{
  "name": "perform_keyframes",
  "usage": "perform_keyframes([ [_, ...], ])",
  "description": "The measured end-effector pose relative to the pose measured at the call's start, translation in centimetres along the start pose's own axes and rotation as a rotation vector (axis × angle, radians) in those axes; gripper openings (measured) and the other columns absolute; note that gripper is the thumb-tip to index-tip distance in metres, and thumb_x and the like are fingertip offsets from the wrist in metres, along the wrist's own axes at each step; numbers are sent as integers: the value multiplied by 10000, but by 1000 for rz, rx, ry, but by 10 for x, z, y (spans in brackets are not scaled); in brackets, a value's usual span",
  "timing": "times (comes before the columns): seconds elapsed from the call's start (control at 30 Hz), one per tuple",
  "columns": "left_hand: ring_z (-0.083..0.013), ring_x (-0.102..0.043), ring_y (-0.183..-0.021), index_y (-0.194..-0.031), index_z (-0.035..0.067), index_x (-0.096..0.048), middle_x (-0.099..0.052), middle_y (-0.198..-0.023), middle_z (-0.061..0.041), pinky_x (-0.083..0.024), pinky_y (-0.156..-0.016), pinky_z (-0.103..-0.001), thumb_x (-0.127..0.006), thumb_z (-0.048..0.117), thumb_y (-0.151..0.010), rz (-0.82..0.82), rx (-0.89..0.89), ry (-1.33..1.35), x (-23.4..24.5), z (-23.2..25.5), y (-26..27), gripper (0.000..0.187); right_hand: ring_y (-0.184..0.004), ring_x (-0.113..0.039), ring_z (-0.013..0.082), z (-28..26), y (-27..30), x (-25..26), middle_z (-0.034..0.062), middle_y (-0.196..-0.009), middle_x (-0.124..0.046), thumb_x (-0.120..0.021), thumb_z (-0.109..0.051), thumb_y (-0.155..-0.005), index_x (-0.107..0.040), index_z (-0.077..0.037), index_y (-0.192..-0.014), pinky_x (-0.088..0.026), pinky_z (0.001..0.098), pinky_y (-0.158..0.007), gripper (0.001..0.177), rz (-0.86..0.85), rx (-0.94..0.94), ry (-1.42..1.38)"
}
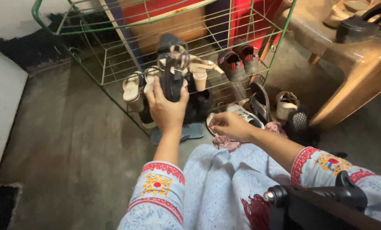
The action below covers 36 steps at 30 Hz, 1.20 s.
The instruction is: The person picks up various shoes and sandals from the floor and a wire rack, wipes them with a cloth, and places them back on the rack. The person handles black sandals, beige sandals, and blue flip-flops, arranging them on the shelves.
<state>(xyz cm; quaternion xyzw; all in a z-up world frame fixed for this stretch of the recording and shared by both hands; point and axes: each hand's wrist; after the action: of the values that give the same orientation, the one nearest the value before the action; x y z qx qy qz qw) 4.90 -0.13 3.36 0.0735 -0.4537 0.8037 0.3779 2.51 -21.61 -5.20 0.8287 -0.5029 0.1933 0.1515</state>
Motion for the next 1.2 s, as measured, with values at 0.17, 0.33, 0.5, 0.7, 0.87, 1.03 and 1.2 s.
perform_keyframes([
  [0.17, -392, -615, -1179, -1443, 31, -541, -584, -1263, -191, -518, -995, -469, -851, 400, -770, 33, 97, -10, -19, -6, -35, 828, -818, -729, 173, 8, -1, 11, 73, -920, -785, -692, -163, -854, -744, -56, -1047, -579, 330, -754, 227, -81, -15, 90],
  [0.33, -413, -578, -1195, -1455, 6, -511, -548, -1295, -218, -495, -983, -471, -846, 419, -787, 9, 165, -63, -41, -12, -64, 853, -864, -754, 225, 25, -5, 19, 101, -945, -784, -709, -173, -829, -763, -72, -1030, -590, 360, -803, 231, -145, 31, 253],
  [0.5, -403, -591, -1190, -1465, 19, -497, -550, -1289, -198, -500, -977, -473, -827, 432, -797, -36, 222, -53, -57, -21, -82, 852, -890, -758, 243, 39, -20, 23, 96, -1000, -784, -690, -160, -820, -771, -96, -1054, -594, 370, -825, 256, -203, 12, 291],
  [0.7, -409, -607, -1130, -1452, 27, -501, -550, -1270, -190, -499, -953, -488, -838, 429, -795, -32, 263, -99, -81, -50, -112, 841, -916, -747, 265, 59, -35, 23, 107, -996, -773, -705, -183, -835, -760, -93, -1052, -584, 383, -822, 242, -236, -67, 371],
  [0.87, -393, -595, -1168, -1467, 14, -495, -552, -1273, -174, -514, -981, -475, -847, 370, -812, 75, 128, -49, -93, -73, -111, 824, -920, -753, 266, 79, -33, 14, 115, -973, -776, -689, -176, -843, -728, -69, -1022, -582, 381, -825, 212, -266, -114, 360],
  [1.03, -383, -583, -1173, -1507, 73, -460, -542, -1281, -162, -508, -980, -482, -852, 359, -821, 99, 110, -67, -93, -73, -109, 840, -926, -750, 266, 88, -38, 13, 111, -973, -774, -694, -192, -857, -733, -65, -983, -578, 388, -835, 184, -313, -165, 369],
  [1.2, -366, -585, -1143, -1536, 240, -449, -535, -1262, -146, -509, -939, -483, -834, 342, -825, 37, 148, -95, -84, -65, -109, 814, -942, -749, 265, 87, -43, 14, 100, -992, -778, -668, -186, -865, -748, -77, -994, -570, 391, -858, 187, -323, -140, 355],
])
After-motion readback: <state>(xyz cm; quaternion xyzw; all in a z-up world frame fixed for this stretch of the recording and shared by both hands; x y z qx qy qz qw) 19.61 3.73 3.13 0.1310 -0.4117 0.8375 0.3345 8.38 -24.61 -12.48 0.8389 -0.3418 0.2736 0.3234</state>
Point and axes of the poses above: each hand's wrist, its own y-axis away from the middle knuckle, its own x-axis out of the back of the hand, z = x × y
